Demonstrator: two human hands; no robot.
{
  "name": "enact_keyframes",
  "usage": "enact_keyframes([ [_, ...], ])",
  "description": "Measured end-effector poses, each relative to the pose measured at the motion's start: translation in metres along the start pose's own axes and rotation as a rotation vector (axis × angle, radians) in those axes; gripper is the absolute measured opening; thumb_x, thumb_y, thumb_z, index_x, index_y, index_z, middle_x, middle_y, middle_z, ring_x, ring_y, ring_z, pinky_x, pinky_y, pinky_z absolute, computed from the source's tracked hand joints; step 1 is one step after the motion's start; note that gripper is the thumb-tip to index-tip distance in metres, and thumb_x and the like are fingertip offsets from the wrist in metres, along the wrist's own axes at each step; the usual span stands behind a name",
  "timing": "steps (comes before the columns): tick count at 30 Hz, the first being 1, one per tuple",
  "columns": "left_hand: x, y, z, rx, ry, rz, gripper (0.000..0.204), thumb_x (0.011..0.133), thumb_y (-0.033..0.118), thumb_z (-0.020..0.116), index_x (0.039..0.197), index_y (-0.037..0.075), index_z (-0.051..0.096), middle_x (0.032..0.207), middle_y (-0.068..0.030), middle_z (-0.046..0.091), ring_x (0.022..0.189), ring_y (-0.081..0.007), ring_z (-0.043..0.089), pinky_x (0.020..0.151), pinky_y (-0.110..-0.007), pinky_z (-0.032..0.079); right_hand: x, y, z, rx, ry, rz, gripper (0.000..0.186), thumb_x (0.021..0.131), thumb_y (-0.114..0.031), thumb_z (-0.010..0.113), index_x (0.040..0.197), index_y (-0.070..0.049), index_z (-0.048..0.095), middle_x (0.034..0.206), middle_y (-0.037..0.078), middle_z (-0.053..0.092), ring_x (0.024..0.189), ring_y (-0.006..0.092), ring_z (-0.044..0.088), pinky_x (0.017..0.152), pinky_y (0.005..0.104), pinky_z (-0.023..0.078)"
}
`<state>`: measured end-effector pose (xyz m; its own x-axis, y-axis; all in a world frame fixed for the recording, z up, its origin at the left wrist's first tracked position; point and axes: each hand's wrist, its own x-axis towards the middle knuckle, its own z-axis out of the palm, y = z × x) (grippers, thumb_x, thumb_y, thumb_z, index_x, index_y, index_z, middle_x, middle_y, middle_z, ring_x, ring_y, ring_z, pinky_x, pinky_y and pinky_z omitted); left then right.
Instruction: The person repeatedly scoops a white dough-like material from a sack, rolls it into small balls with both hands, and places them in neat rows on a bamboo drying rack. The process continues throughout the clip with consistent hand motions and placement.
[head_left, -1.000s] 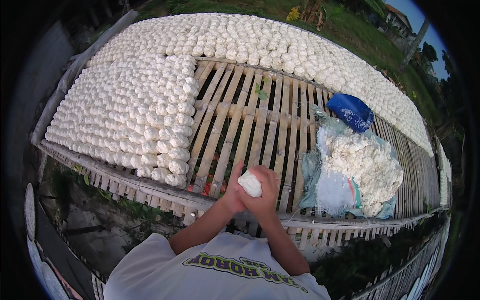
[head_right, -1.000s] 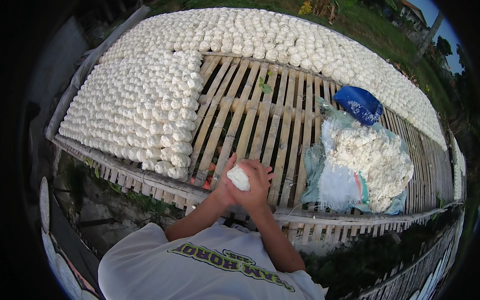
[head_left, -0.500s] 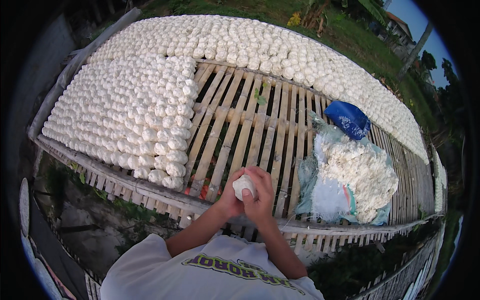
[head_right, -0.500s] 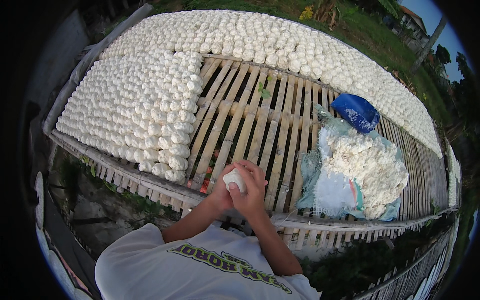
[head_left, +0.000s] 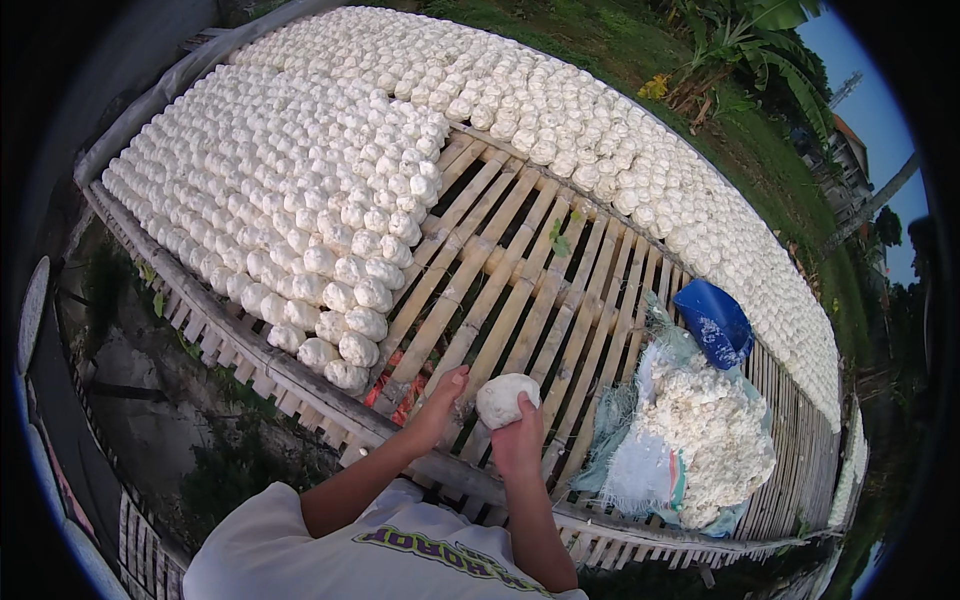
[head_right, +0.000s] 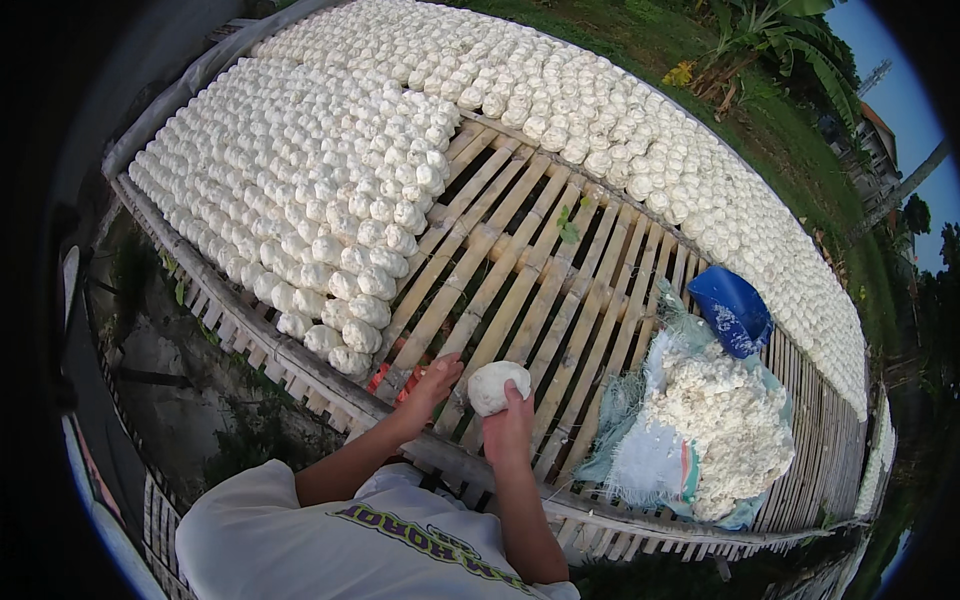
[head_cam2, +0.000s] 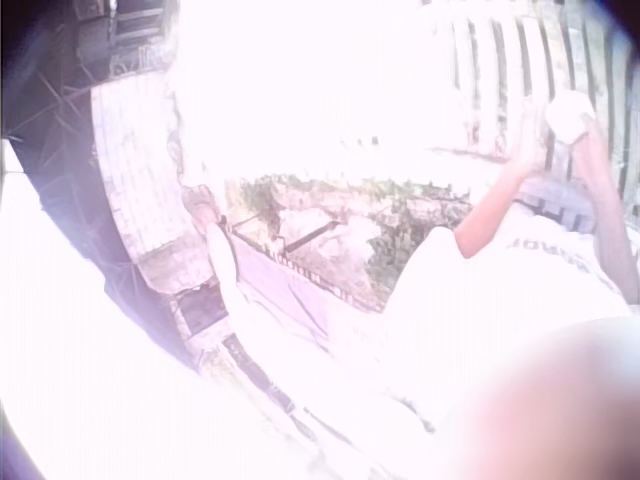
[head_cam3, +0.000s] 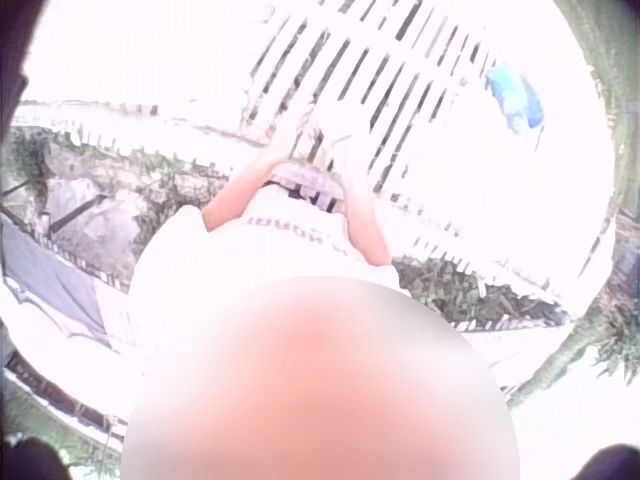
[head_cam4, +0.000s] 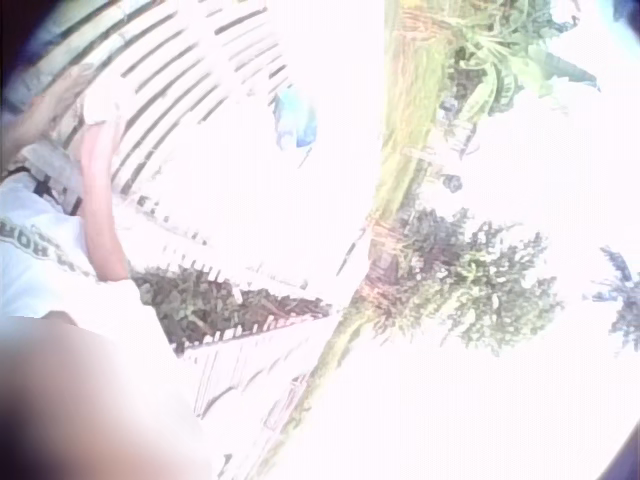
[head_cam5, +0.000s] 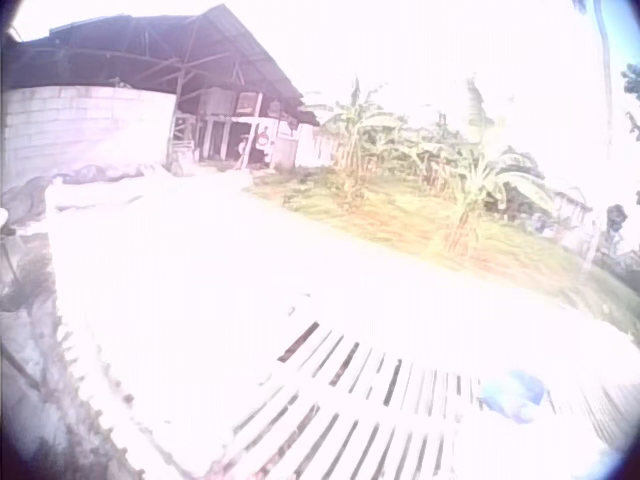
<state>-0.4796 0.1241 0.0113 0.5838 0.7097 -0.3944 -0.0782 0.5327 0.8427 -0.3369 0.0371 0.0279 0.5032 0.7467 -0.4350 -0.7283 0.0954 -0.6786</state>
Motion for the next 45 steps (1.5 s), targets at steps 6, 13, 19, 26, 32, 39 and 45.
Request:
enact_keyframes([
  [6, -0.018, -0.002, -0.094, 0.925, 0.500, 0.503, 0.039, 0.092, 0.017, 0.073, 0.126, 0.002, 0.061, 0.115, -0.0188, 0.069, 0.104, -0.0352, 0.069, 0.091, -0.046, 0.054, 0.097, -0.016, -0.007, 0.050, 0.091, 0.286, 0.059, 0.106, -0.055, 0.050, 0.150, -0.016, 0.048, 0.150, 0.011, 0.055, 0.138, 0.0367, 0.055, 0.114, 0.0685, 0.042],
  [13, -0.012, -0.014, -0.098, 1.010, 0.637, 0.388, 0.025, 0.083, 0.015, 0.077, 0.104, 0.008, 0.064, 0.076, -0.0025, 0.069, 0.064, -0.0250, 0.067, 0.062, -0.042, 0.053, 0.288, -0.016, 0.060, -0.214, -0.017, 0.138, 0.062, 0.105, -0.055, 0.059, 0.152, -0.018, 0.044, 0.152, 0.012, 0.053, 0.138, 0.0350, 0.056, 0.110, 0.0657, 0.047],
  [19, -0.014, -0.041, -0.099, 0.981, 0.672, 0.454, 0.025, 0.091, 0.016, 0.071, 0.111, 0.003, 0.064, 0.082, -0.0099, 0.068, 0.073, -0.0255, 0.067, 0.068, -0.039, 0.053, 0.462, 0.018, 0.160, -0.318, -0.136, -0.041, 0.056, 0.104, -0.048, 0.064, 0.147, -0.017, 0.046, 0.144, 0.010, 0.058, 0.128, 0.0307, 0.063, 0.100, 0.0592, 0.055],
  [26, -0.024, -0.047, -0.096, 0.843, 0.588, 0.137, 0.030, 0.096, 0.016, 0.069, 0.122, 0.001, 0.065, 0.088, -0.0120, 0.067, 0.080, -0.0248, 0.066, 0.074, -0.038, 0.053, 0.610, 0.089, 0.273, -0.534, -0.190, -0.690, 0.059, 0.106, -0.033, 0.066, 0.151, 0.000, 0.047, 0.143, 0.019, 0.056, 0.131, 0.0302, 0.058, 0.112, 0.0422, 0.046],
  [32, -0.025, -0.039, -0.097, 0.805, 0.545, 0.080, 0.029, 0.095, 0.015, 0.069, 0.121, 0.001, 0.065, 0.086, -0.0120, 0.066, 0.079, -0.0244, 0.065, 0.073, -0.038, 0.053, 0.599, 0.077, 0.252, -1.259, -0.561, -0.465, 0.076, 0.114, -0.059, 0.023, 0.170, -0.008, 0.023, 0.177, 0.018, 0.021, 0.164, 0.0371, 0.017, 0.132, 0.0478, 0.013],
  [39, -0.024, -0.046, -0.098, 0.859, 0.534, 0.179, 0.029, 0.095, 0.017, 0.070, 0.118, 0.001, 0.066, 0.088, -0.0110, 0.067, 0.080, -0.0235, 0.065, 0.075, -0.038, 0.053, 0.380, -0.001, 0.045, -0.765, -0.433, -0.097, 0.076, 0.115, -0.059, 0.023, 0.165, -0.005, 0.038, 0.173, 0.018, 0.032, 0.162, 0.0320, 0.025, 0.130, 0.0480, 0.024],
  [45, -0.018, -0.047, -0.116, 0.986, 0.474, 0.301, 0.023, 0.092, 0.018, 0.071, 0.107, 0.002, 0.066, 0.080, -0.0113, 0.067, 0.071, -0.0264, 0.066, 0.067, -0.040, 0.052, 0.112, -0.067, -0.147, -0.595, 0.166, -0.031, 0.056, 0.116, -0.041, 0.041, 0.150, 0.001, 0.056, 0.143, 0.017, 0.065, 0.133, 0.0276, 0.063, 0.114, 0.0419, 0.047],
])
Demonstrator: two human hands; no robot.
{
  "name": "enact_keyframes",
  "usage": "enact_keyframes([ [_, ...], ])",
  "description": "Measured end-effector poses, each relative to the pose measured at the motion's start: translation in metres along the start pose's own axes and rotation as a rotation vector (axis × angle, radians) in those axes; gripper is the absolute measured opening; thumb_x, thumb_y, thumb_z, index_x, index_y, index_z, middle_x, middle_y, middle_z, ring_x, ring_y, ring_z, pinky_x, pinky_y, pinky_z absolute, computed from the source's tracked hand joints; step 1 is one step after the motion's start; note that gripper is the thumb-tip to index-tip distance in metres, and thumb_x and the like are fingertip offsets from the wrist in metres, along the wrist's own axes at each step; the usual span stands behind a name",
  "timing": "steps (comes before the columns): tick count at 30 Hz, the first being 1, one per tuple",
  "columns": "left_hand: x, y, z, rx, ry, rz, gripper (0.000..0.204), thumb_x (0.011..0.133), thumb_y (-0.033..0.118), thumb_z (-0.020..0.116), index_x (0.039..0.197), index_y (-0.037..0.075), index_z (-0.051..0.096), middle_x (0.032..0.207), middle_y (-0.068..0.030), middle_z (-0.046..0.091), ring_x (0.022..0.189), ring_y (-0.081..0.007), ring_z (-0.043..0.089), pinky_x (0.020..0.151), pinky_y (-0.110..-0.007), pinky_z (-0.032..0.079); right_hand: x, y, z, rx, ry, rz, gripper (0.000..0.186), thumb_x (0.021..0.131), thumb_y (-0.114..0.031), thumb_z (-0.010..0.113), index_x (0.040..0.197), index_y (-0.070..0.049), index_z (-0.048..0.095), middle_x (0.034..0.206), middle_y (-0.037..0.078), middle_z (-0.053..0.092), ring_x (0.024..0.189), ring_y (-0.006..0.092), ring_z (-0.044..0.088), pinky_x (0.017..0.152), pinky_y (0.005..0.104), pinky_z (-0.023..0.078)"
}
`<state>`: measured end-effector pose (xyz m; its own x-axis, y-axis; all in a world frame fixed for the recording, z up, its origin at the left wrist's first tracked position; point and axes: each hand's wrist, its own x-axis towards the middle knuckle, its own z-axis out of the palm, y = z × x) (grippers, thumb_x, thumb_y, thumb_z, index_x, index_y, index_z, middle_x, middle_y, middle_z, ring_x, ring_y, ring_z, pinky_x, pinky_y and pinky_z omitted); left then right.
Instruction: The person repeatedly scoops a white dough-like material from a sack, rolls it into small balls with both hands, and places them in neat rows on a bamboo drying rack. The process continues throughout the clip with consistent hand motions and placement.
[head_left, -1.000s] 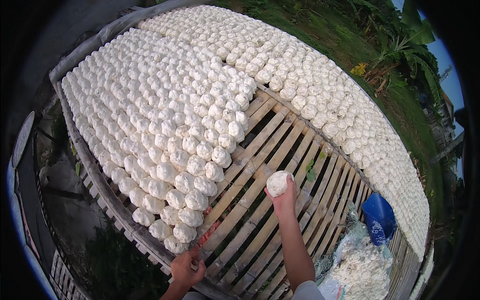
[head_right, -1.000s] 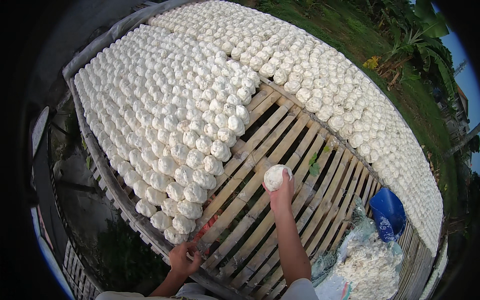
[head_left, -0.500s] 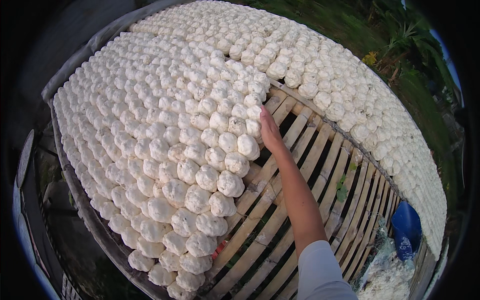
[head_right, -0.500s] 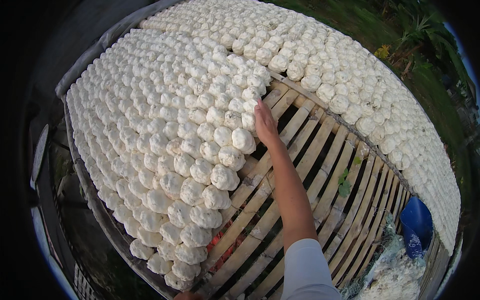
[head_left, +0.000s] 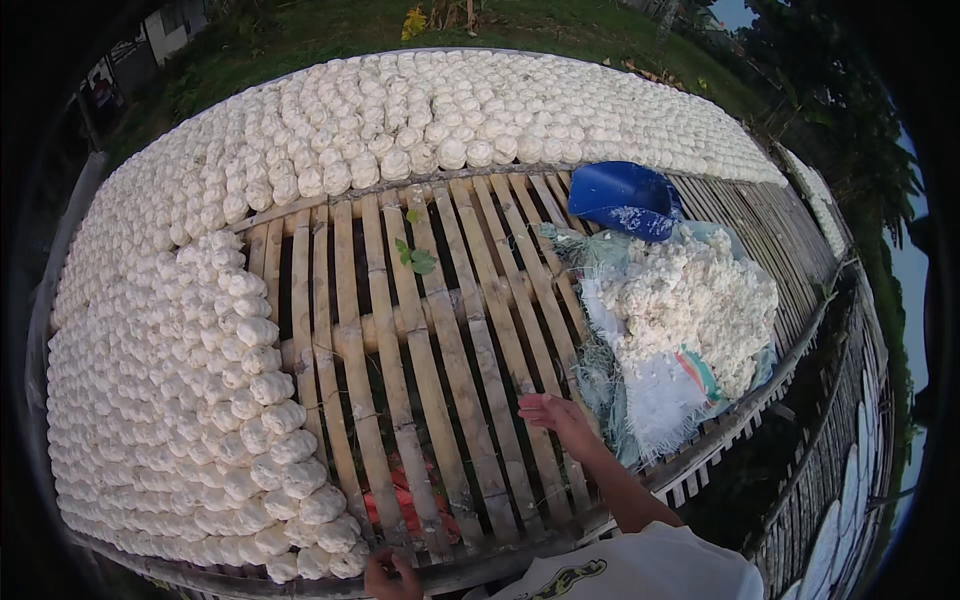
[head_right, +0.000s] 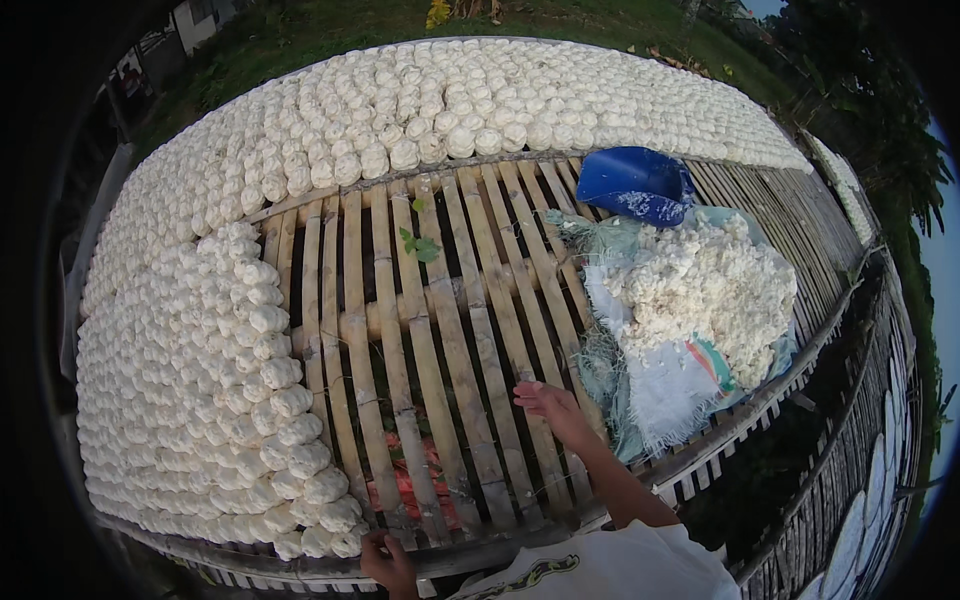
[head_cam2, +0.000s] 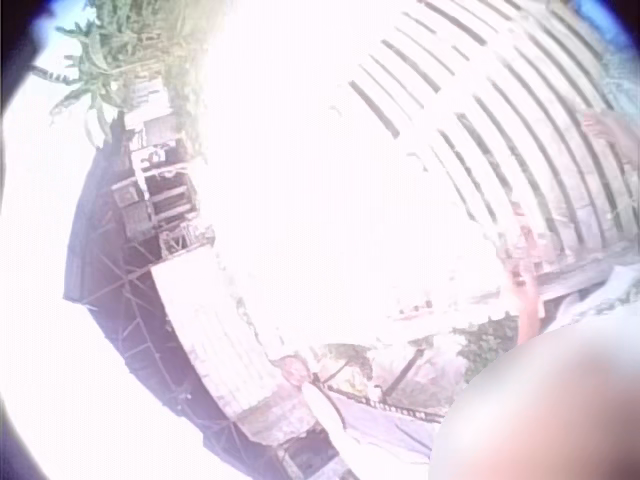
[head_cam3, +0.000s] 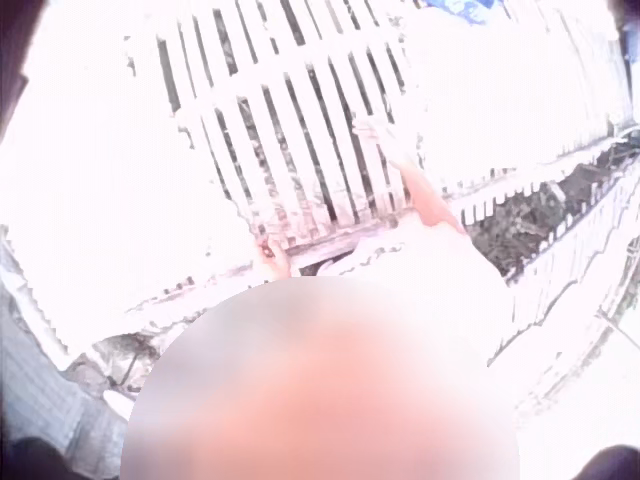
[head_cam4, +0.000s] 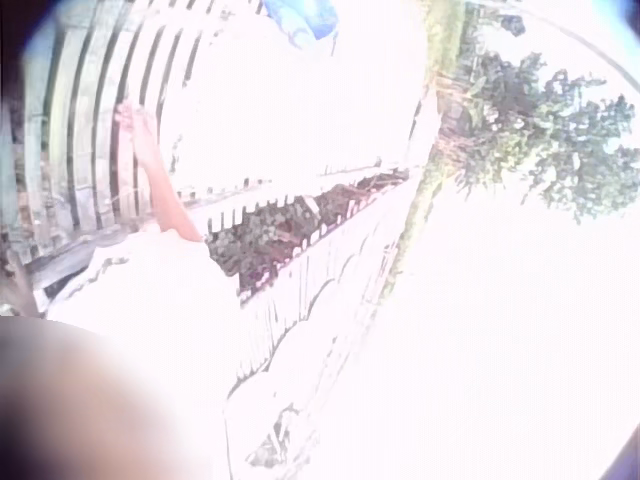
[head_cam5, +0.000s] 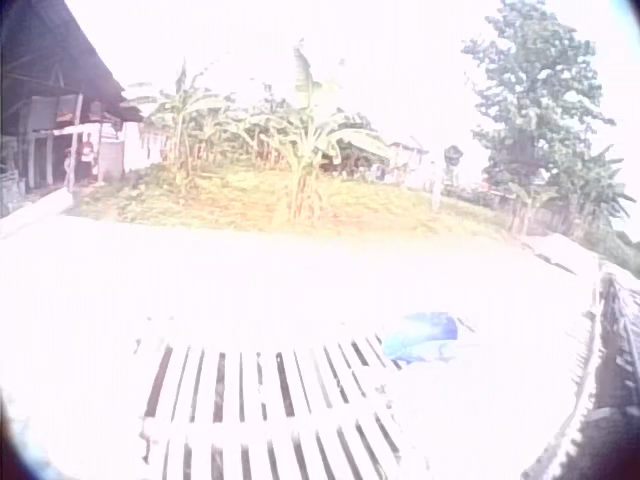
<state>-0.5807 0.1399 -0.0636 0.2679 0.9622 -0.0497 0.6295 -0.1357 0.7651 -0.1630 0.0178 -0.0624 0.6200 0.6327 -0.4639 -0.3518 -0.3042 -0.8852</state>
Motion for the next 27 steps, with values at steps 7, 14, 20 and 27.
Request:
enact_keyframes([
  [7, 0.010, 0.041, 0.027, -0.256, -0.187, -0.052, 0.035, 0.099, 0.026, 0.071, 0.126, 0.007, 0.062, 0.110, -0.0159, 0.068, 0.097, -0.0218, 0.065, 0.087, -0.037, 0.051, -0.097, 0.020, -0.187, -0.011, 0.537, -0.169, 0.042, 0.111, -0.032, 0.056, 0.135, 0.000, 0.067, 0.128, 0.011, 0.074, 0.111, 0.0210, 0.074, 0.093, 0.0352, 0.056],
  [14, -0.095, 0.166, 0.161, -0.378, -0.557, 0.096, 0.015, 0.095, 0.009, 0.070, 0.106, 0.000, 0.065, 0.085, -0.0065, 0.069, 0.073, -0.0131, 0.066, 0.067, -0.030, 0.051, -0.010, -0.001, -0.310, -0.718, 0.710, -0.479, 0.048, 0.098, -0.022, 0.067, 0.138, 0.004, 0.063, 0.140, 0.022, 0.064, 0.130, 0.0398, 0.061, 0.108, 0.0505, 0.050],
  [20, -0.144, 0.185, 0.203, 0.057, -0.463, 0.522, 0.018, 0.086, 0.016, 0.076, 0.099, 0.004, 0.071, 0.089, -0.0132, 0.072, 0.073, -0.0263, 0.072, 0.068, -0.039, 0.057, 0.103, -0.002, -0.339, -1.165, 0.722, -0.574, 0.052, 0.093, -0.029, 0.061, 0.136, 0.001, 0.061, 0.132, 0.020, 0.063, 0.130, 0.0374, 0.057, 0.107, 0.0519, 0.049],
  [27, -0.146, 0.180, 0.214, 0.094, -0.369, 0.434, 0.016, 0.086, 0.016, 0.074, 0.098, 0.005, 0.071, 0.081, -0.0089, 0.072, 0.068, -0.0239, 0.072, 0.064, -0.039, 0.057, 0.053, 0.016, -0.345, -1.165, 0.395, -0.427, 0.058, 0.087, -0.041, 0.069, 0.131, -0.004, 0.063, 0.125, 0.017, 0.062, 0.121, 0.0350, 0.061, 0.101, 0.0537, 0.052],
])
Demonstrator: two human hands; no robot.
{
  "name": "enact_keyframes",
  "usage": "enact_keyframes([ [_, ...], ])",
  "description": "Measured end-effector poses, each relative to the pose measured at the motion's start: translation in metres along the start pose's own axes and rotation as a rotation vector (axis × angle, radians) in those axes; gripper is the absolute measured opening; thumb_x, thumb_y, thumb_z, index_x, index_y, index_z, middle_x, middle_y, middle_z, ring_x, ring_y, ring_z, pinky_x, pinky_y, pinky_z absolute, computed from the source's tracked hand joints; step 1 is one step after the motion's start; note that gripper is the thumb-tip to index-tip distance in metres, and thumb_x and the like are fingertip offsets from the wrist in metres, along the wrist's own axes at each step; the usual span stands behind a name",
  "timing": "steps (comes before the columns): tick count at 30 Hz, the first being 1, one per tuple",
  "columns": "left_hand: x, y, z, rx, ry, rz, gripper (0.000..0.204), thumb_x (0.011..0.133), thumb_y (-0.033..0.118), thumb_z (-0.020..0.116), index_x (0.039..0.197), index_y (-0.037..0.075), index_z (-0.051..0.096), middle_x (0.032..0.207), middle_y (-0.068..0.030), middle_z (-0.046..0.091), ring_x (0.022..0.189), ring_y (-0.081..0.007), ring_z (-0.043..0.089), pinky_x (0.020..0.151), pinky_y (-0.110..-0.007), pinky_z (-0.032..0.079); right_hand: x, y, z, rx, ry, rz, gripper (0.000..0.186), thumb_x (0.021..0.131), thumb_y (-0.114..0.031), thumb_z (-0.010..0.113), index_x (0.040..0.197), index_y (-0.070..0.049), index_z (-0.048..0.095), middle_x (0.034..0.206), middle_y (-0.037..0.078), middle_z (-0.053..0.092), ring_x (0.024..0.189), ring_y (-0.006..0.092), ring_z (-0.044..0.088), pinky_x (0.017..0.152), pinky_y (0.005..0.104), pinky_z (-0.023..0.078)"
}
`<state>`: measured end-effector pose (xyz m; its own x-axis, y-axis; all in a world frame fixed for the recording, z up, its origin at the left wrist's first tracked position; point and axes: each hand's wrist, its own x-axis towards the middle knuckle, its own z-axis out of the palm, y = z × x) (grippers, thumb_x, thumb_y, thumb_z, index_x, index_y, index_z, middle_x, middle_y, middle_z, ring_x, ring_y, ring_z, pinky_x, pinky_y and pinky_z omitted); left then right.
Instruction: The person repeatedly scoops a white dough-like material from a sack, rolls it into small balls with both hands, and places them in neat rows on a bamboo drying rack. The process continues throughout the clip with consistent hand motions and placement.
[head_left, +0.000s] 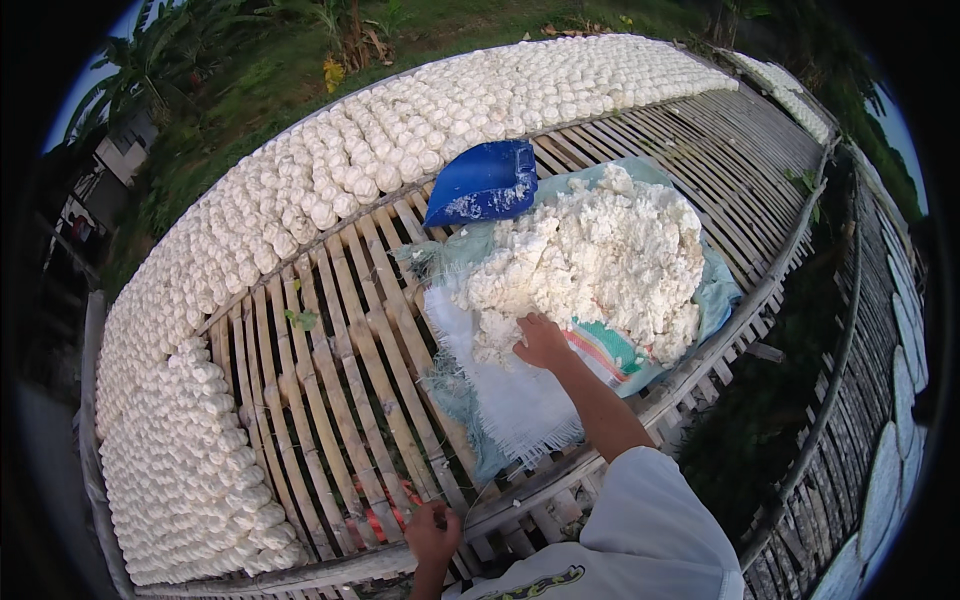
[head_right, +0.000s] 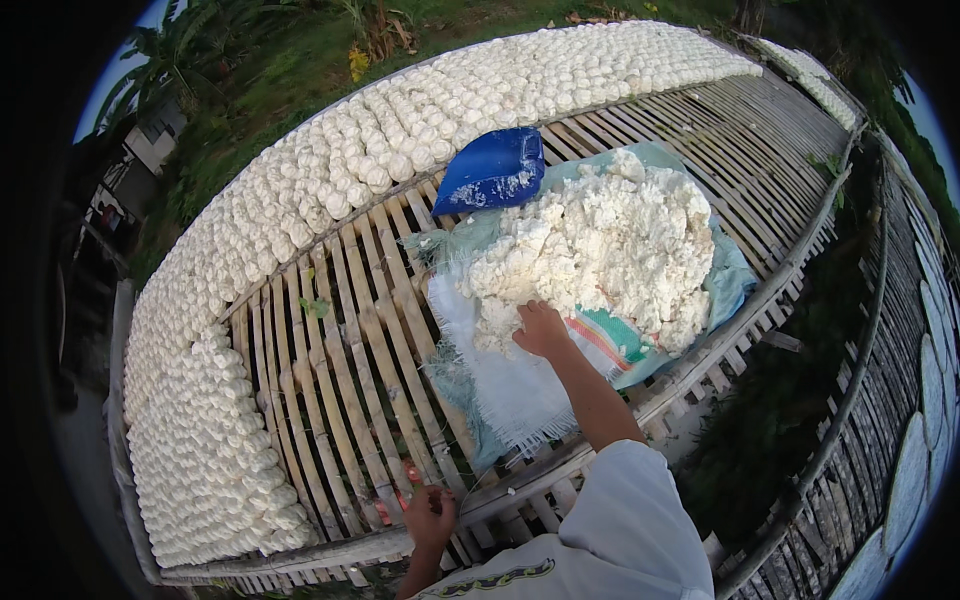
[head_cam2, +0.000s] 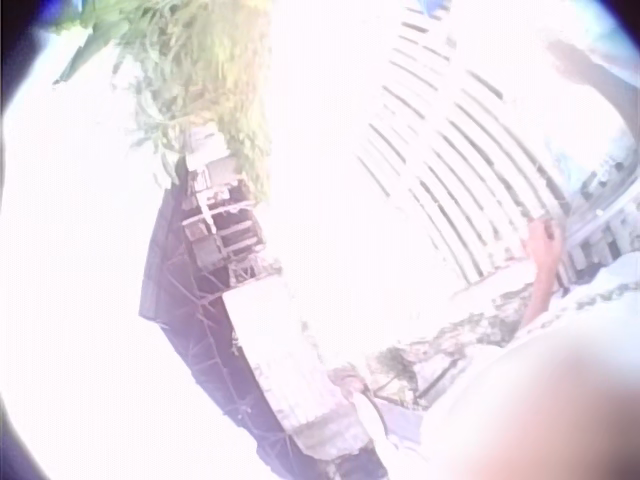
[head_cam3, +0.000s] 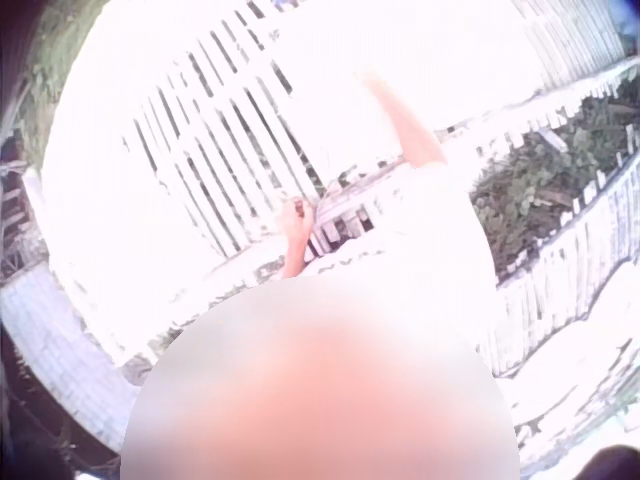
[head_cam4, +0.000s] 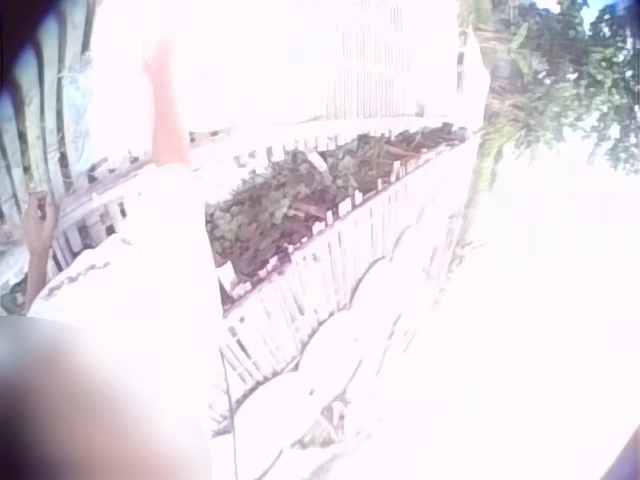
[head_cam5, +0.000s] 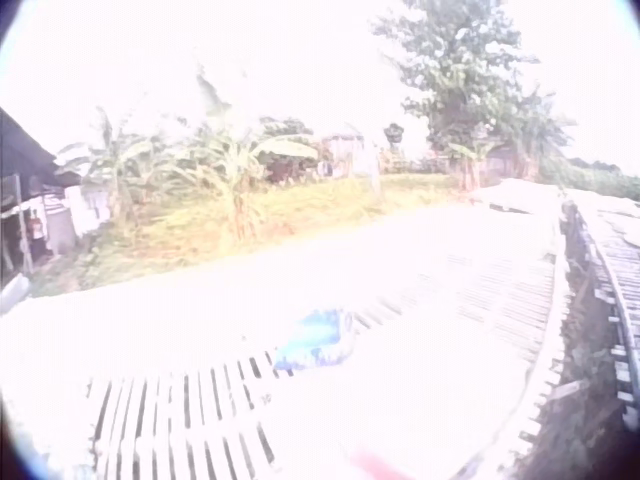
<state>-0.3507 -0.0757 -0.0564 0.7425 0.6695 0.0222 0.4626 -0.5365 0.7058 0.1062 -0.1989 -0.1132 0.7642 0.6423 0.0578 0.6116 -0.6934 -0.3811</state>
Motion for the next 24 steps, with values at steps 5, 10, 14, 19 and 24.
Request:
enact_keyframes([
  [5, 0.000, 0.006, -0.002, 0.047, 0.027, -0.022, 0.016, 0.085, 0.018, 0.074, 0.097, 0.007, 0.072, 0.078, -0.0080, 0.073, 0.066, -0.0252, 0.072, 0.064, -0.040, 0.058, 0.019, -0.029, -0.003, -0.111, 0.033, 0.226, 0.076, 0.083, -0.058, 0.075, 0.137, -0.007, 0.061, 0.131, 0.015, 0.062, 0.122, 0.0351, 0.061, 0.098, 0.0587, 0.051],
  [10, -0.001, 0.010, -0.009, 0.076, 0.035, -0.020, 0.015, 0.086, 0.018, 0.074, 0.095, 0.007, 0.072, 0.077, -0.0088, 0.072, 0.066, -0.0256, 0.072, 0.064, -0.040, 0.058, 0.032, -0.060, 0.027, -0.320, -0.082, 0.256, 0.075, 0.086, -0.066, 0.071, 0.137, -0.012, 0.061, 0.132, 0.010, 0.062, 0.125, 0.0337, 0.060, 0.102, 0.0641, 0.047],
  [14, -0.001, 0.008, -0.009, 0.072, 0.054, -0.010, 0.012, 0.086, 0.017, 0.073, 0.094, 0.007, 0.073, 0.077, -0.0100, 0.072, 0.068, -0.0256, 0.073, 0.065, -0.040, 0.058, 0.047, -0.039, 0.014, -0.180, -0.062, 0.255, 0.067, 0.083, -0.053, 0.082, 0.137, -0.018, 0.063, 0.129, 0.010, 0.067, 0.123, 0.0346, 0.067, 0.098, 0.0560, 0.056],
  [19, -0.001, 0.004, -0.005, 0.041, 0.090, 0.004, 0.013, 0.086, 0.017, 0.073, 0.093, 0.007, 0.073, 0.075, -0.0102, 0.072, 0.068, -0.0274, 0.072, 0.066, -0.041, 0.058, 0.066, 0.004, -0.016, 0.212, -0.040, 0.194, 0.053, 0.081, -0.038, 0.081, 0.119, -0.002, 0.073, 0.111, 0.025, 0.076, 0.106, 0.0410, 0.073, 0.092, 0.0476, 0.058],
  [24, 0.000, 0.006, -0.003, 0.085, 0.102, 0.065, 0.013, 0.088, 0.019, 0.073, 0.093, 0.007, 0.072, 0.076, -0.0101, 0.073, 0.067, -0.0267, 0.074, 0.065, -0.040, 0.058, 0.049, 0.011, -0.032, 0.132, -0.153, 0.221, 0.062, 0.086, -0.051, 0.074, 0.129, -0.006, 0.072, 0.132, 0.022, 0.069, 0.127, 0.0408, 0.064, 0.102, 0.0500, 0.056],
])
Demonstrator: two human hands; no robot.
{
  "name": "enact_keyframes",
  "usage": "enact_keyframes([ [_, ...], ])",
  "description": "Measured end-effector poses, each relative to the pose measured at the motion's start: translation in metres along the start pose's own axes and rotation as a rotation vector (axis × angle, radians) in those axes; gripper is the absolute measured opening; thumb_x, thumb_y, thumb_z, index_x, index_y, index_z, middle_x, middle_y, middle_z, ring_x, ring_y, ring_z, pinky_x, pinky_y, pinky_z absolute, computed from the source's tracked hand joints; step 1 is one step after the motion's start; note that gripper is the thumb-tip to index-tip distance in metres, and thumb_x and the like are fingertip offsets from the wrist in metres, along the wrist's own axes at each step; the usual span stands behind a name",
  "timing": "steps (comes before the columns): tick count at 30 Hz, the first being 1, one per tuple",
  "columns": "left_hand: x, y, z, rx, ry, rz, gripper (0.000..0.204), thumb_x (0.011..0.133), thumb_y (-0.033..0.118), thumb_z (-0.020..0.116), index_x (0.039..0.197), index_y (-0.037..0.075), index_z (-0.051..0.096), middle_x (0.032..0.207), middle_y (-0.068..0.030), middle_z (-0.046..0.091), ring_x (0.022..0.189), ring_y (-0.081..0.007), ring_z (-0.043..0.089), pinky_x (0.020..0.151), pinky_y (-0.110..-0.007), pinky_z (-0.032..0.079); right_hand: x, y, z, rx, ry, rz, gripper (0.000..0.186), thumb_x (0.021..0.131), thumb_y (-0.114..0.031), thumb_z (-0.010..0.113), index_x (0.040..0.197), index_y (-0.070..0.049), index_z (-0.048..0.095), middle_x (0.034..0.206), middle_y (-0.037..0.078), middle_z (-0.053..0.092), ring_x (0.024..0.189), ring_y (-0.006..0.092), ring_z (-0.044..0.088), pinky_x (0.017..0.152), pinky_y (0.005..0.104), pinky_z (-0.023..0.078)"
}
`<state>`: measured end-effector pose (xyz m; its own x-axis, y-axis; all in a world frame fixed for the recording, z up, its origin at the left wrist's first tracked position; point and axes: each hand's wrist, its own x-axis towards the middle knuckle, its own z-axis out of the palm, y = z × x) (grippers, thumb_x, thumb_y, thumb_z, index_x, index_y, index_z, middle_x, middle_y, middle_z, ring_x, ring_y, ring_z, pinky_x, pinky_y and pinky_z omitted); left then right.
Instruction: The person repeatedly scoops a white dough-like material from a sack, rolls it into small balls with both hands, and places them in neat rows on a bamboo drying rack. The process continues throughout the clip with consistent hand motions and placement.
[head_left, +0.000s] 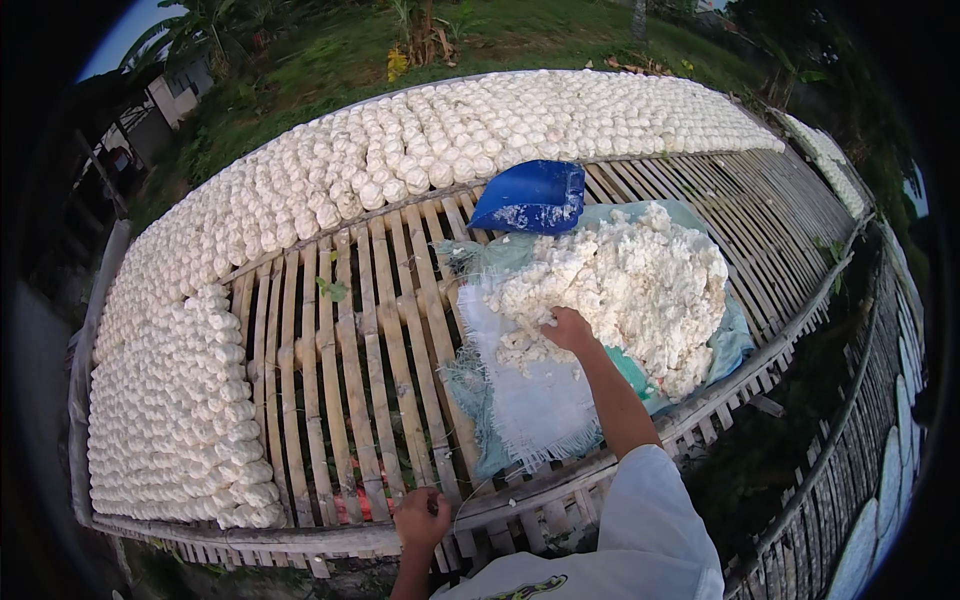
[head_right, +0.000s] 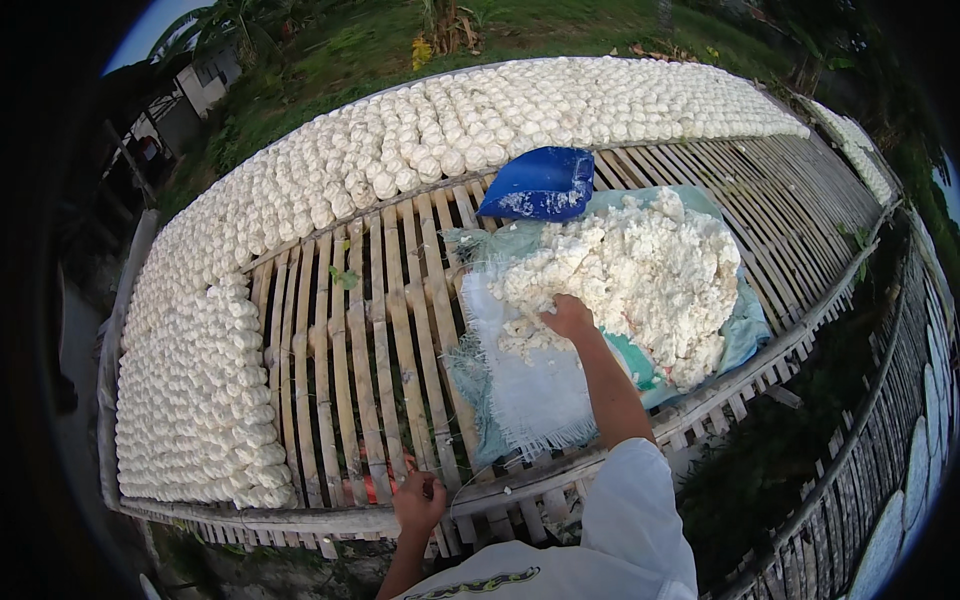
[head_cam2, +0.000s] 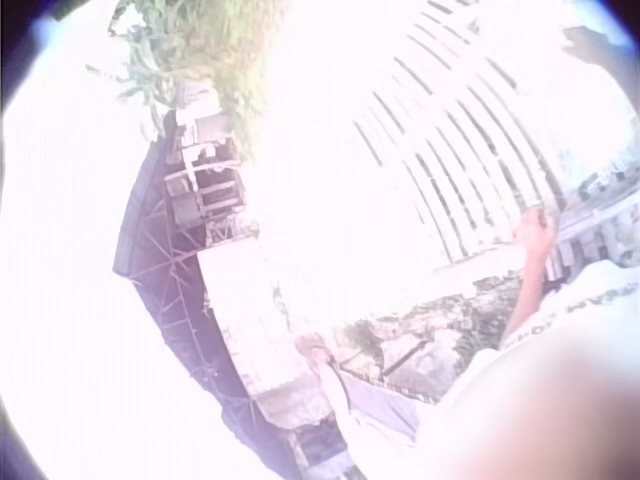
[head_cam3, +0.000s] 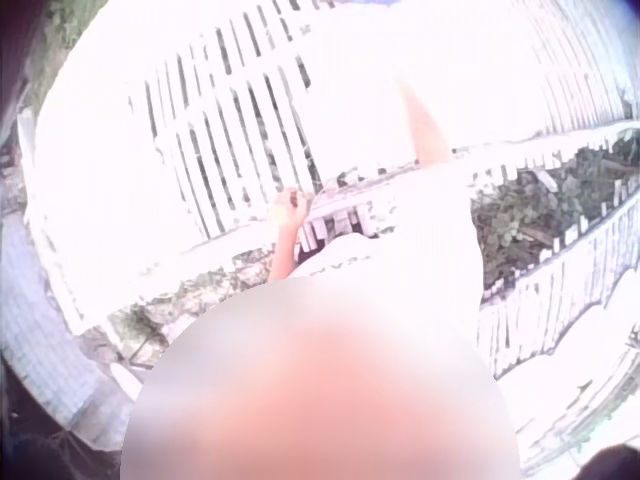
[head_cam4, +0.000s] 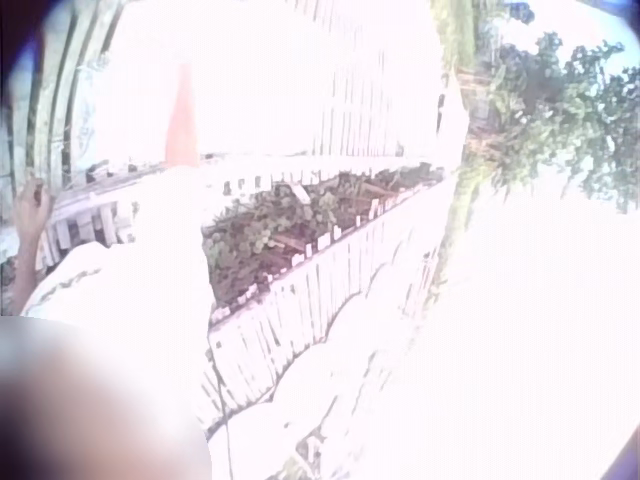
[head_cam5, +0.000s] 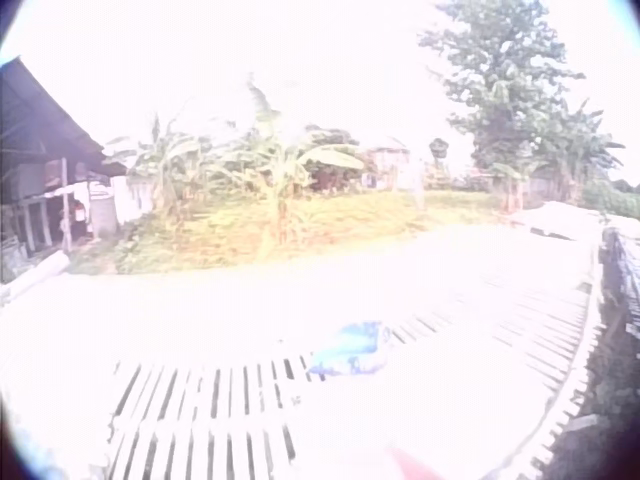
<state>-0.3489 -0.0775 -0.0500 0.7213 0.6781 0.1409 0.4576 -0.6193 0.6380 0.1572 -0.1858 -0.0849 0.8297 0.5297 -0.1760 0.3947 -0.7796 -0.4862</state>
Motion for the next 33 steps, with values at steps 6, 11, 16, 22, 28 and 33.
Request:
enact_keyframes([
  [6, 0.001, 0.005, 0.000, 0.025, -0.027, -0.085, 0.010, 0.086, 0.020, 0.073, 0.090, 0.010, 0.072, 0.078, -0.0077, 0.073, 0.071, -0.0282, 0.072, 0.066, -0.043, 0.057, -0.068, -0.031, 0.056, -0.314, 0.025, 0.056, 0.075, 0.092, -0.068, 0.062, 0.147, -0.018, 0.060, 0.153, 0.019, 0.049, 0.144, 0.0489, 0.040, 0.096, 0.0659, 0.055],
  [11, 0.001, 0.003, 0.002, 0.063, -0.046, -0.068, 0.011, 0.087, 0.020, 0.072, 0.091, 0.010, 0.072, 0.078, -0.0083, 0.073, 0.071, -0.0277, 0.073, 0.066, -0.043, 0.057, -0.070, -0.022, 0.071, -0.400, 0.084, -0.046, 0.059, 0.087, -0.052, 0.076, 0.137, -0.022, 0.069, 0.140, 0.015, 0.060, 0.130, 0.0410, 0.055, 0.094, 0.0588, 0.059],
  [16, 0.000, 0.005, -0.001, 0.016, -0.018, -0.093, 0.011, 0.089, 0.020, 0.072, 0.092, 0.009, 0.072, 0.078, -0.0090, 0.073, 0.071, -0.0276, 0.073, 0.068, -0.042, 0.058, -0.057, -0.003, 0.009, 0.175, -0.137, -0.009, 0.050, 0.088, -0.047, 0.080, 0.127, -0.017, 0.076, 0.141, 0.012, 0.060, 0.121, 0.0331, 0.064, 0.088, 0.0485, 0.063],
  [22, 0.002, 0.008, 0.000, 0.042, -0.052, -0.093, 0.011, 0.089, 0.021, 0.072, 0.092, 0.010, 0.072, 0.078, -0.0091, 0.073, 0.070, -0.0274, 0.073, 0.068, -0.043, 0.058, -0.089, 0.014, -0.005, 0.485, -0.139, 0.100, 0.043, 0.095, -0.042, 0.073, 0.126, -0.011, 0.076, 0.120, 0.014, 0.072, 0.108, 0.0331, 0.069, 0.085, 0.0470, 0.061],
  [28, 0.002, 0.009, -0.003, 0.062, -0.060, -0.078, 0.011, 0.090, 0.022, 0.071, 0.091, 0.010, 0.071, 0.078, -0.0090, 0.073, 0.070, -0.0279, 0.073, 0.067, -0.044, 0.057, -0.096, 0.008, 0.030, 0.024, -0.020, -0.289, 0.037, 0.095, -0.033, 0.068, 0.120, -0.008, 0.078, 0.130, 0.021, 0.070, 0.120, 0.0410, 0.062, 0.099, 0.0489, 0.053],
  [33, 0.002, 0.010, -0.003, 0.014, -0.058, -0.112, 0.012, 0.090, 0.022, 0.071, 0.092, 0.010, 0.071, 0.078, -0.0096, 0.073, 0.071, -0.0292, 0.073, 0.067, -0.045, 0.057, -0.157, 0.005, 0.061, -0.413, 0.287, -0.443, 0.040, 0.085, -0.032, 0.079, 0.121, -0.017, 0.074, 0.117, 0.014, 0.059, 0.109, 0.0424, 0.055, 0.086, 0.0493, 0.058],
])
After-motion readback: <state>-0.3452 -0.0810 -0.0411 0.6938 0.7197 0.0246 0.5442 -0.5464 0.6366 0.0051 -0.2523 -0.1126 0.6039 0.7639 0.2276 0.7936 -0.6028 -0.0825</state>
